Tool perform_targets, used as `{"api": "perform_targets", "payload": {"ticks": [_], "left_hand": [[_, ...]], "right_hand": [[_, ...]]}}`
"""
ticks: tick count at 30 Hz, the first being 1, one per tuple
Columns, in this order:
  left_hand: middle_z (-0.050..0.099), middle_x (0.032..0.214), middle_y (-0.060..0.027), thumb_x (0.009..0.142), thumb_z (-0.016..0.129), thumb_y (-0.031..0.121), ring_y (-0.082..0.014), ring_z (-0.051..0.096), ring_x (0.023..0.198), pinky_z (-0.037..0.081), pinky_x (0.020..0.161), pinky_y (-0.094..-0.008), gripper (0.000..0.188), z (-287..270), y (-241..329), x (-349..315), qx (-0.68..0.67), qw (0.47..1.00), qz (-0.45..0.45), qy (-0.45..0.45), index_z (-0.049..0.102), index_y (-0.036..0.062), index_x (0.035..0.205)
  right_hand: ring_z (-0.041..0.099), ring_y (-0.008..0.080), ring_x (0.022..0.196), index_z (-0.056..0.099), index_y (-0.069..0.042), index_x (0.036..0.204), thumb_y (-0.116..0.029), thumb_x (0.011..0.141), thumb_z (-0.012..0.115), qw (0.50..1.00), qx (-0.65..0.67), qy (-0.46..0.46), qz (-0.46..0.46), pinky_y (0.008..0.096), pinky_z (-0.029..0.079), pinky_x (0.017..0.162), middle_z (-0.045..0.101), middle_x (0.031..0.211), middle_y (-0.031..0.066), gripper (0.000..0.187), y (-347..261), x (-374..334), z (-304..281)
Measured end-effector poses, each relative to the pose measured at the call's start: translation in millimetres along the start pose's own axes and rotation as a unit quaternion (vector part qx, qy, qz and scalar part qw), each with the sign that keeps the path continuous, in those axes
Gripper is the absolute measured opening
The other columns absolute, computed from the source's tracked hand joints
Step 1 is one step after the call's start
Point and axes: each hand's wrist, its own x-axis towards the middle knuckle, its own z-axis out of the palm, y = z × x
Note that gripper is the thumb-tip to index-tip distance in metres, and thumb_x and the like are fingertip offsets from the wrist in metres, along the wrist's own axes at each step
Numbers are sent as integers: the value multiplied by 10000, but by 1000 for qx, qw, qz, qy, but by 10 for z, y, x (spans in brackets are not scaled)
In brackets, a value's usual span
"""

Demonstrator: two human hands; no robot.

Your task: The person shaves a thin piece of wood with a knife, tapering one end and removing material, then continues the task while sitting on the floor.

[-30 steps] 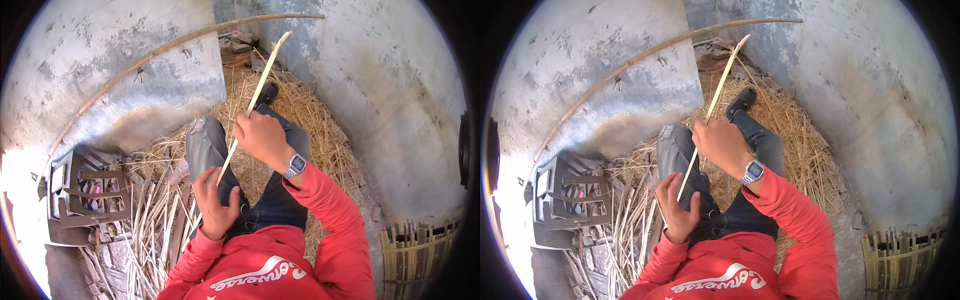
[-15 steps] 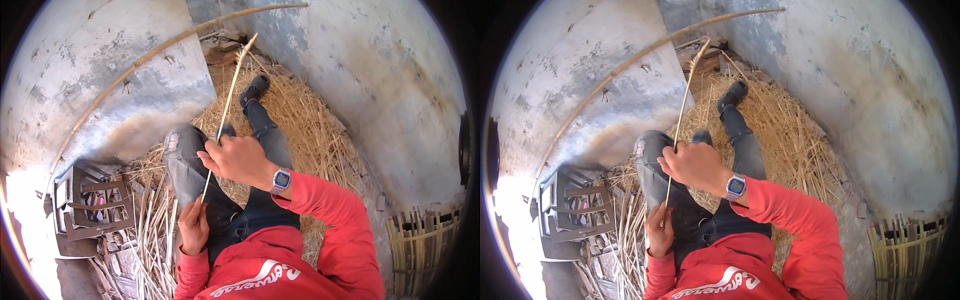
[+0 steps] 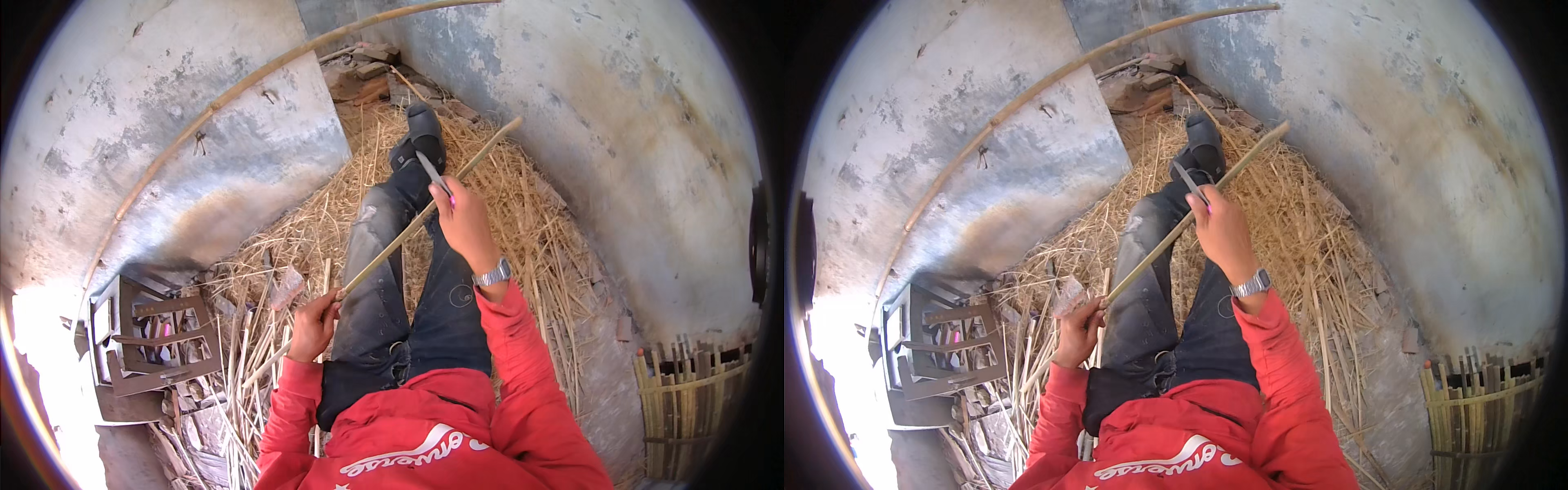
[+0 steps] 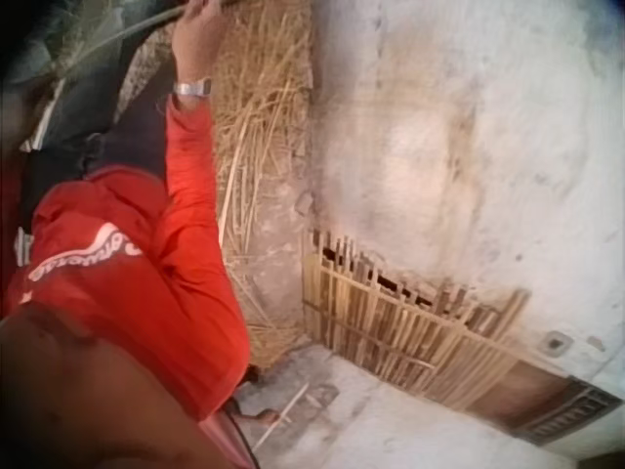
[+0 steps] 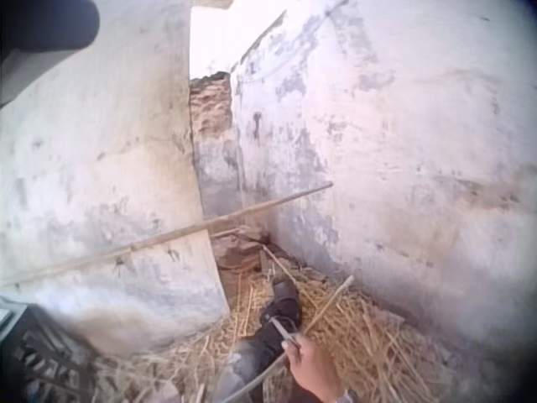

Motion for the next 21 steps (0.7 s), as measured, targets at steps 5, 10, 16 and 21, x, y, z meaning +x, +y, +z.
{"api": "perform_targets", "payload": {"ticks": [5, 10, 16, 21], "left_hand": [[733, 862, -183, 942, 729, 90, -383, 707, 720, 547, 642, -444, 236, 262, -442, 51, 131, 987, 52, 76, 745, 56, 1175], [690, 798, -127, 940, 734, 104, -339, 682, 689, 526, 596, -447, 237, 316, -523, 70, 197, 973, 82, 86, 735, 94, 1176], [659, 766, -63, 925, 728, 93, -254, 681, 676, 526, 559, -413, 250, 287, -481, 149, 294, 943, 130, 85, 724, 114, 1174], [651, 773, -54, 911, 712, 59, -244, 678, 672, 530, 550, -393, 266, 327, -484, 206, 286, 944, 143, 85, 724, 113, 1172]], "right_hand": [[670, 359, 660, 629, -78, 1415, -76, 1041, 559, 995, 84, -39, 40, 429, 501, 637, 690, 842, 262, 381, 405, -477, 110], [668, 388, 680, 646, -133, 1442, -27, 1001, 565, 996, 0, -37, 79, 421, 507, 616, 690, 876, 264, 461, 874, -509, 279], [686, 439, 775, 676, -124, 1402, 0, 945, 591, 996, 57, -70, 8, 465, 532, 652, 701, 957, 277, 481, 702, -635, 712], [668, 416, 708, 660, -137, 1428, 12, 931, 584, 992, 61, -96, -45, 488, 524, 635, 681, 861, 239, 524, 528, -968, 855]]}}
